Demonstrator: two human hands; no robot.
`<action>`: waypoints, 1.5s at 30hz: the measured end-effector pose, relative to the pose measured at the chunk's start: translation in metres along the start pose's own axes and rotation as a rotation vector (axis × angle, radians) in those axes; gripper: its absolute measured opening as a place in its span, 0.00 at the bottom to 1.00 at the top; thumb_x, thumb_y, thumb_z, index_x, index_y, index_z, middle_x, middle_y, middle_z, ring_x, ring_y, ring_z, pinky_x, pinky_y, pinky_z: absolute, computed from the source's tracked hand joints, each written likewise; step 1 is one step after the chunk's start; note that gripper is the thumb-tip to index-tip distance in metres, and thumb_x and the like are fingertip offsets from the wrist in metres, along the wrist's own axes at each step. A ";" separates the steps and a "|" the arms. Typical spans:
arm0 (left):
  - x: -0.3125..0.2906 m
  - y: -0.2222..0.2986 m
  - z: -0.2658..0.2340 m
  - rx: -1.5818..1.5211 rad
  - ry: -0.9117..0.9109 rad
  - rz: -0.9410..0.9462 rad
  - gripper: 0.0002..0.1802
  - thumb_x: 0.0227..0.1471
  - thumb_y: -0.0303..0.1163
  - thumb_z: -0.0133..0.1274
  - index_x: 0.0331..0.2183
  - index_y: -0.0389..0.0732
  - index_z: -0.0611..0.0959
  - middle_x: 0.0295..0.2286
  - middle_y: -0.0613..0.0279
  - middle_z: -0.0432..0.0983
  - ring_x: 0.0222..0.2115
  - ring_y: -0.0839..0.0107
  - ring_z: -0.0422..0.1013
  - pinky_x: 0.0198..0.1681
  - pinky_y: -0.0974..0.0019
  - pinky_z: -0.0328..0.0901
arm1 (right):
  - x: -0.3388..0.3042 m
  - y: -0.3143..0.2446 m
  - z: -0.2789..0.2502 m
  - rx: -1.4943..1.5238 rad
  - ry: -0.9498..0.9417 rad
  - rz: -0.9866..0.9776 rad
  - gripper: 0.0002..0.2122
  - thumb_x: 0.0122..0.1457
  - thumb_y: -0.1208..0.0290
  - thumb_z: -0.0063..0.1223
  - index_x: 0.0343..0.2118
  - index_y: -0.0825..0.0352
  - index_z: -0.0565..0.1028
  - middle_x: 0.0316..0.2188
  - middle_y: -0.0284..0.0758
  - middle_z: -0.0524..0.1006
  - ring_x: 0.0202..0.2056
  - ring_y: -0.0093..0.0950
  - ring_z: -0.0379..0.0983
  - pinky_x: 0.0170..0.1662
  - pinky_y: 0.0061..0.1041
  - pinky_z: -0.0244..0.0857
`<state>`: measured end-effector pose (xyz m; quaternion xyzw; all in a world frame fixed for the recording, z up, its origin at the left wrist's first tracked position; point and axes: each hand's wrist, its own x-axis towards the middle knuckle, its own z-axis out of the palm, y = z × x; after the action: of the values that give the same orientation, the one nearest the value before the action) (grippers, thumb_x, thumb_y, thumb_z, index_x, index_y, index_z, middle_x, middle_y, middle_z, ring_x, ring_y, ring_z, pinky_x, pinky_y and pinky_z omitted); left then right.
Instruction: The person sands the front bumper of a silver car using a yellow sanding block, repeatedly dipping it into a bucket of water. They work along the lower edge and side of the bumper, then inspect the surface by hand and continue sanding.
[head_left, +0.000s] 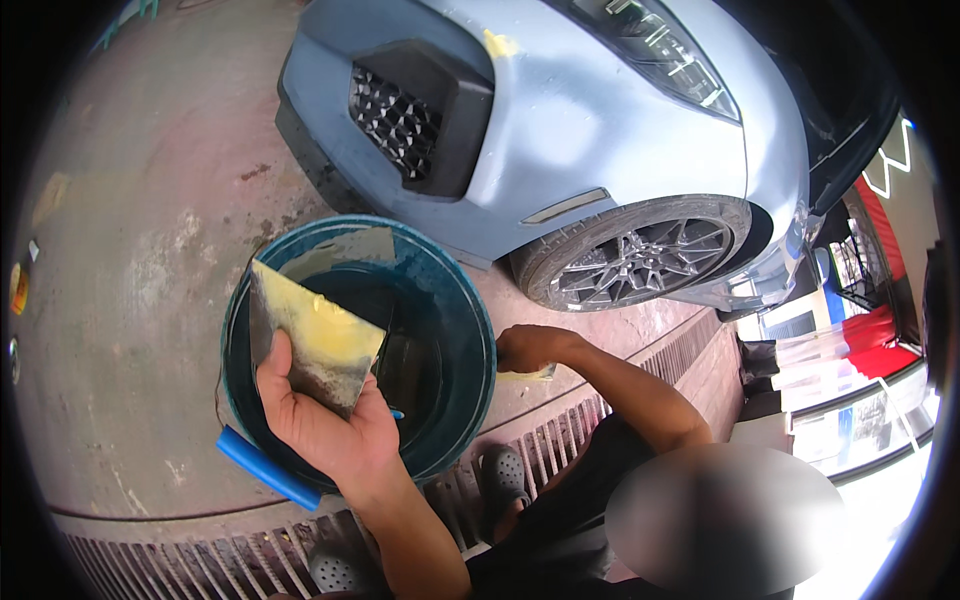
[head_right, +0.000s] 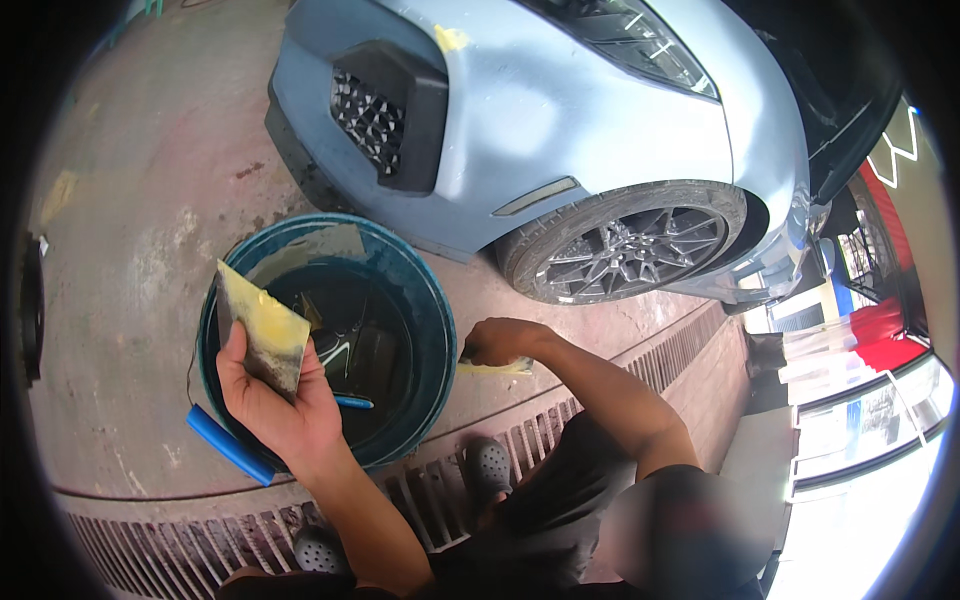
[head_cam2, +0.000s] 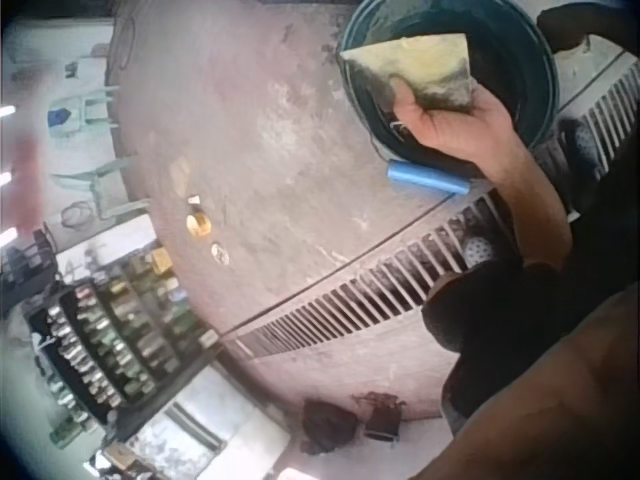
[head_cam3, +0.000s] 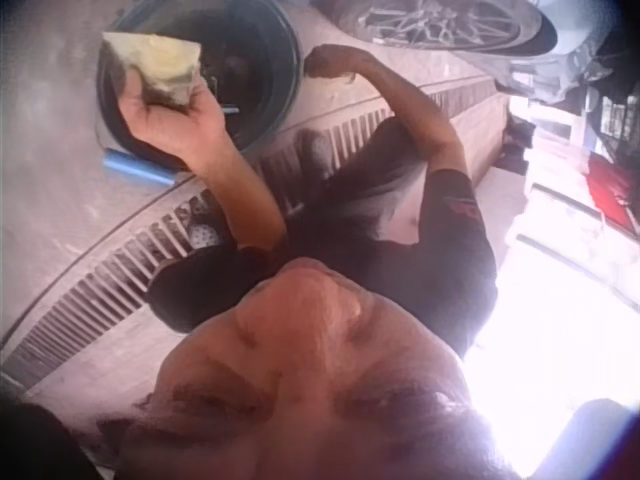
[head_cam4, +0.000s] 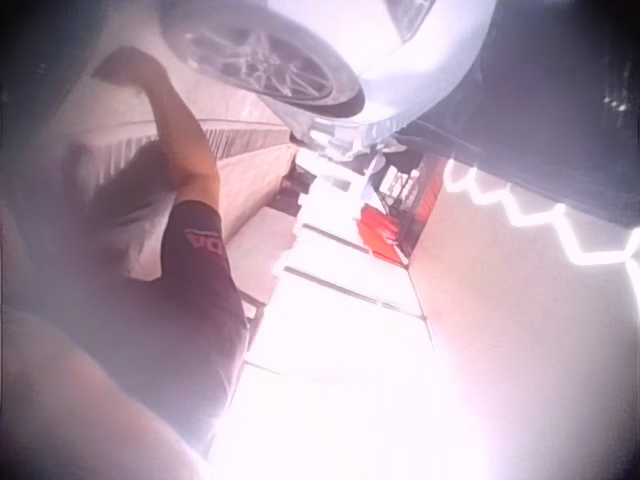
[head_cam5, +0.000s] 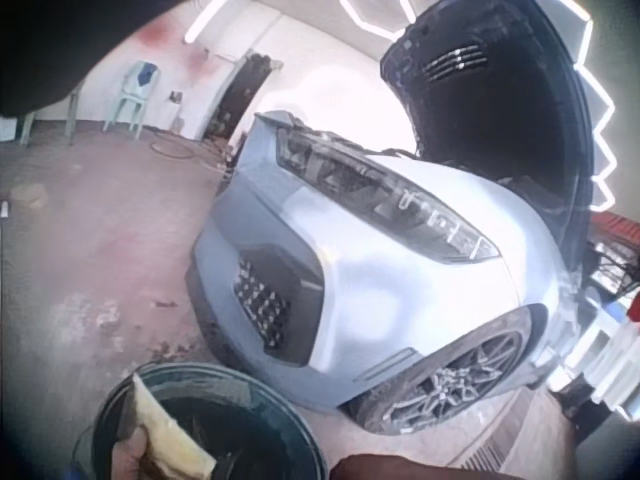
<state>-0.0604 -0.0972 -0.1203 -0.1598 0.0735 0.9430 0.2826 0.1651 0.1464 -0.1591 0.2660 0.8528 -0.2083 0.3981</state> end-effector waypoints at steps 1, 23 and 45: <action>0.000 0.001 0.002 -0.004 0.015 0.008 0.12 0.65 0.32 0.59 0.46 0.35 0.84 0.42 0.53 0.86 0.40 0.62 0.85 0.42 0.59 0.83 | -0.002 -0.007 -0.002 0.012 -0.004 0.021 0.19 0.62 0.65 0.56 0.54 0.62 0.85 0.46 0.46 0.86 0.48 0.47 0.83 0.54 0.41 0.75; 0.008 -0.003 -0.006 0.024 -0.015 0.024 0.13 0.63 0.33 0.58 0.46 0.36 0.85 0.45 0.56 0.84 0.44 0.63 0.83 0.51 0.58 0.79 | -0.010 -0.012 -0.030 -0.112 0.330 0.208 0.15 0.63 0.66 0.55 0.50 0.62 0.85 0.47 0.45 0.86 0.52 0.48 0.81 0.59 0.45 0.73; 0.003 -0.003 0.009 0.048 0.111 0.047 0.14 0.63 0.34 0.59 0.45 0.35 0.85 0.45 0.54 0.84 0.44 0.63 0.83 0.48 0.59 0.79 | -0.038 -0.048 -0.076 -0.107 0.809 0.343 0.26 0.56 0.65 0.64 0.56 0.65 0.69 0.40 0.55 0.84 0.44 0.56 0.82 0.51 0.49 0.75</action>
<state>-0.0637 -0.0915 -0.1127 -0.2032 0.1155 0.9370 0.2598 0.1126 0.1412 -0.0771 0.4427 0.8932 0.0261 0.0743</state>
